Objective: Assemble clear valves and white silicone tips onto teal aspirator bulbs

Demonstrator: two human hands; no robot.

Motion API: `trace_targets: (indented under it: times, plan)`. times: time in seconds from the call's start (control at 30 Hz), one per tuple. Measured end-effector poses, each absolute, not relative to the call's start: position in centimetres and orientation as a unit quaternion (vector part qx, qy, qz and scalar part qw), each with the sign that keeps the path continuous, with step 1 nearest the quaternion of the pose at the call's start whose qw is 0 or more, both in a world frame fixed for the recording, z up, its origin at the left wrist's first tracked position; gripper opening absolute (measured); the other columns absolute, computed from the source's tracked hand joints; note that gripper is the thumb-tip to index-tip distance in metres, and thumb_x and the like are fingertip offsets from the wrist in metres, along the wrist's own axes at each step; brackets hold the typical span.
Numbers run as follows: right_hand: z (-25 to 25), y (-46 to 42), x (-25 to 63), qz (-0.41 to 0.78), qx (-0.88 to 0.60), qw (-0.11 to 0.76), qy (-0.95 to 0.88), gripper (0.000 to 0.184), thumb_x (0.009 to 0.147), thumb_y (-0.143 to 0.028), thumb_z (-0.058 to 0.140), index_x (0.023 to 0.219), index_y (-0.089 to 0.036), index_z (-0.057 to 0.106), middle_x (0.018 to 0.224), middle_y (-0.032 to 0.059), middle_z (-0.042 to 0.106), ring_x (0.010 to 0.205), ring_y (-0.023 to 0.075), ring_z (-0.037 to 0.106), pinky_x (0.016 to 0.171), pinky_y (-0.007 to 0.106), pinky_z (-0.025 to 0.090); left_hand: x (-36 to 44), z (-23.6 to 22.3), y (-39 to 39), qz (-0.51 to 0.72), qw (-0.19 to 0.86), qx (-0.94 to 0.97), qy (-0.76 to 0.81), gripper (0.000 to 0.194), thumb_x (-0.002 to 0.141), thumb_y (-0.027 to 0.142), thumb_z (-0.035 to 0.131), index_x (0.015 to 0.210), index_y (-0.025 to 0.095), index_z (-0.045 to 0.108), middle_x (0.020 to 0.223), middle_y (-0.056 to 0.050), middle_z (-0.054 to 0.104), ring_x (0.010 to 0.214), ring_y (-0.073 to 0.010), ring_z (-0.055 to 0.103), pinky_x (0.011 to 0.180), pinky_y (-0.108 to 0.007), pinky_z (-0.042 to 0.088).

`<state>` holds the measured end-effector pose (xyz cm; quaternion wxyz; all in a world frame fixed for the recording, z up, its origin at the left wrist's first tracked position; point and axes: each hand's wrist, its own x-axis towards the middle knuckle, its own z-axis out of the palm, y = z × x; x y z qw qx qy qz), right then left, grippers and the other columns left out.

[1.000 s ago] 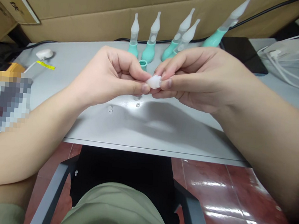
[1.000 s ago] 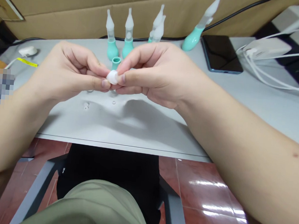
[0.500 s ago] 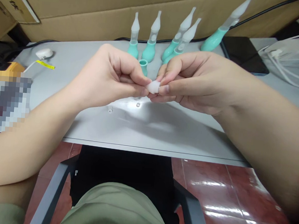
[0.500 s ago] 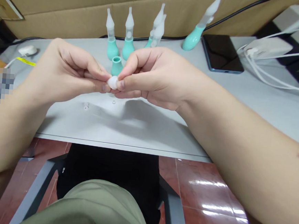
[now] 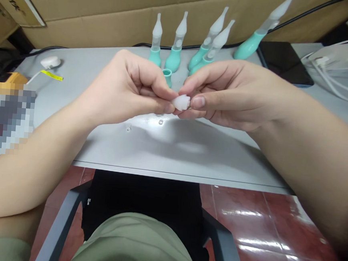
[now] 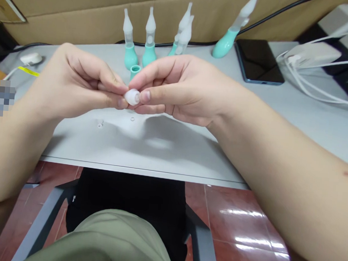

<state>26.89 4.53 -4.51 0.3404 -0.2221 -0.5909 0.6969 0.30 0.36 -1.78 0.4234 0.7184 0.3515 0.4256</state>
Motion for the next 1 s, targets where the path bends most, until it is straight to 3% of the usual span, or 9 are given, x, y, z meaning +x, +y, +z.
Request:
trace_targets:
  times: [0.17, 0.33, 0.5, 0.67, 0.83, 1.0]
  plan:
    - [-3.4, 3.2, 26.9, 0.686, -0.262, 0.338, -0.589, 0.029, 0.083, -0.005, 0.108, 0.097, -0.023, 0.09, 0.1, -0.0002, 0.093, 0.099, 0.0205, 0.096, 0.094, 0.03, 0.082, 0.3, -1.5, 0.1, 0.405, 0.395, 0.736, 0.372, 0.019, 0.09, 0.023, 0.111, 0.088, 0.023, 0.093, 0.094, 0.0, 0.094, 0.096, -0.0294, 0.098, 0.088, -0.044, 0.088]
    - [-3.3, 2.7, 26.4, 0.67, -0.28, 0.368, -0.581, 0.026, 0.082, -0.007, 0.107, 0.09, -0.023, 0.088, 0.091, -0.0002, 0.089, 0.097, 0.0233, 0.096, 0.087, 0.031, 0.081, 0.3, -1.5, 0.1, 0.394, 0.385, 0.748, 0.371, 0.017, 0.095, 0.026, 0.108, 0.087, 0.023, 0.092, 0.096, 0.001, 0.094, 0.097, -0.0292, 0.099, 0.087, -0.045, 0.089]
    - [-3.5, 2.6, 26.1, 0.67, -0.278, 0.377, -0.576, 0.024, 0.078, -0.005, 0.106, 0.087, -0.022, 0.091, 0.088, 0.0014, 0.089, 0.088, 0.0201, 0.093, 0.079, 0.026, 0.077, 0.1, -1.6, 0.2, 0.381, 0.366, 0.765, 0.366, 0.014, 0.101, 0.02, 0.102, 0.09, 0.022, 0.093, 0.099, -0.001, 0.096, 0.101, -0.0304, 0.1, 0.092, -0.047, 0.089]
    - [-3.1, 2.1, 25.9, 0.666, -0.285, 0.39, -0.568, 0.026, 0.084, -0.011, 0.112, 0.089, -0.02, 0.088, 0.086, 0.0018, 0.087, 0.091, 0.0221, 0.094, 0.087, 0.032, 0.081, 0.3, -1.4, 0.0, 0.398, 0.369, 0.756, 0.367, 0.014, 0.097, 0.014, 0.1, 0.088, 0.022, 0.094, 0.096, 0.0, 0.096, 0.097, -0.0297, 0.099, 0.089, -0.046, 0.089]
    - [-3.0, 2.0, 25.6, 0.66, -0.287, 0.404, -0.565, 0.021, 0.082, -0.007, 0.107, 0.086, -0.02, 0.09, 0.087, 0.0047, 0.087, 0.093, 0.0249, 0.094, 0.083, 0.032, 0.08, 0.5, -1.3, -0.2, 0.405, 0.364, 0.751, 0.373, 0.013, 0.094, 0.016, 0.103, 0.087, 0.023, 0.094, 0.094, 0.001, 0.096, 0.095, -0.0304, 0.099, 0.087, -0.046, 0.089]
    - [-2.9, 1.9, 25.4, 0.654, -0.291, 0.405, -0.569, 0.025, 0.076, -0.005, 0.108, 0.083, -0.023, 0.094, 0.089, 0.0027, 0.09, 0.089, 0.021, 0.092, 0.08, 0.028, 0.078, 0.6, -1.4, -0.2, 0.417, 0.349, 0.75, 0.377, 0.019, 0.096, 0.018, 0.106, 0.084, 0.023, 0.092, 0.092, 0.001, 0.094, 0.093, -0.031, 0.1, 0.089, -0.05, 0.089]
